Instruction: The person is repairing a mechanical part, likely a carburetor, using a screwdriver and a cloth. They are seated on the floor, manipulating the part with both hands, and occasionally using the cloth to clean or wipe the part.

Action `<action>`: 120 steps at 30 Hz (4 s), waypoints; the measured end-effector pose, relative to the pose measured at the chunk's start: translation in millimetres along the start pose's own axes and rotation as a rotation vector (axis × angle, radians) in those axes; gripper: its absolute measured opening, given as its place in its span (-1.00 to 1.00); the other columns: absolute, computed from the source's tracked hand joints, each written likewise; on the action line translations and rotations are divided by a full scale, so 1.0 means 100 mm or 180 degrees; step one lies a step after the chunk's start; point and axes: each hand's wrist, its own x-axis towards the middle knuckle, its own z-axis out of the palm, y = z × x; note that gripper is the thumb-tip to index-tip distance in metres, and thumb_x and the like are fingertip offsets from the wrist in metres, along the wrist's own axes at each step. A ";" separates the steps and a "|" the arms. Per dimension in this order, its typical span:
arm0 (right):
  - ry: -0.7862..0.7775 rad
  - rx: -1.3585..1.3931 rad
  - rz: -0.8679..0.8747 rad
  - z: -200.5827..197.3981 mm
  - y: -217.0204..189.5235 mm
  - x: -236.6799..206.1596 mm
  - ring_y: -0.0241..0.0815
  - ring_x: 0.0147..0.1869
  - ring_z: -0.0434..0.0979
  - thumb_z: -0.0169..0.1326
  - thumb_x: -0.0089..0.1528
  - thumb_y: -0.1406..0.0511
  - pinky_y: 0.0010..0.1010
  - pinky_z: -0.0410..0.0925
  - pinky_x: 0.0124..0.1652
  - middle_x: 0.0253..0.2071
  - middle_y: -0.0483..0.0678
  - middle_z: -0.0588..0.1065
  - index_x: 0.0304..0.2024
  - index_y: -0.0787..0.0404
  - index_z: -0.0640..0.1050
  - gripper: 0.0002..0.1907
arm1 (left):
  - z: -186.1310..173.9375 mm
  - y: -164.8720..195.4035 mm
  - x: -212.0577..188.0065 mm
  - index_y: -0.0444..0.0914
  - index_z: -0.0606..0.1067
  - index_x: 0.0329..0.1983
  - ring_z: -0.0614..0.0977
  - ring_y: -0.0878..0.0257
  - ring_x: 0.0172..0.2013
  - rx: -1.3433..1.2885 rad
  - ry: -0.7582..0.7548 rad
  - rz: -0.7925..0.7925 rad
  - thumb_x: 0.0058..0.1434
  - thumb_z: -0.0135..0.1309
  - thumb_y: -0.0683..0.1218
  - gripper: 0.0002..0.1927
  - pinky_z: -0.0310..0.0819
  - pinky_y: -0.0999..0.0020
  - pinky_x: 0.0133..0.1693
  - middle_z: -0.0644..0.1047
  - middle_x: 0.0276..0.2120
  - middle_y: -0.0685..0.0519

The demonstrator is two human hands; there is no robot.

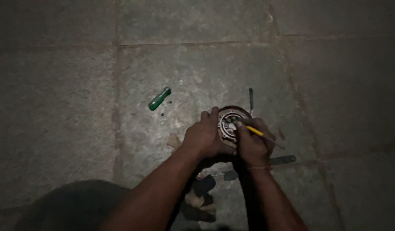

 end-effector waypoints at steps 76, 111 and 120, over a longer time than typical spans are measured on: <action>-0.0839 -0.0781 0.1013 -0.37 0.00 0.63 -0.28 -0.35 0.57 0.26 0.16 0.29 -0.39 0.46 -0.30 -0.39 -0.05 0.60 -0.29 0.28 0.59 -0.83 | -0.01 -0.08 0.02 -0.11 -0.01 0.52 0.48 -0.15 0.22 0.0003 -0.0188 0.0015 -0.48 0.51 0.32 0.50 0.49 0.01 0.10 0.22 0.37 -0.15; -0.1097 -0.0654 0.1053 -0.25 -0.23 0.29 -0.30 -0.31 0.59 0.21 0.10 0.37 -0.41 0.46 -0.30 -0.37 -0.05 0.63 -0.25 0.22 0.65 -0.84 | 0.03 -0.14 0.04 -0.16 -0.03 0.53 0.49 -0.19 0.19 -0.0038 -0.0099 0.0183 -0.47 0.50 0.35 0.52 0.50 0.01 0.08 0.20 0.35 -0.21; -0.0906 -0.1174 0.0921 -0.29 -0.34 0.24 -0.32 -0.27 0.64 0.24 0.10 0.33 -0.45 0.47 -0.25 -0.33 -0.12 0.66 -0.25 0.20 0.68 -0.83 | 0.03 -0.11 0.03 -0.17 -0.01 0.53 0.51 -0.17 0.19 -0.0035 -0.0009 0.0212 -0.49 0.50 0.34 0.52 0.50 0.01 0.09 0.24 0.34 -0.18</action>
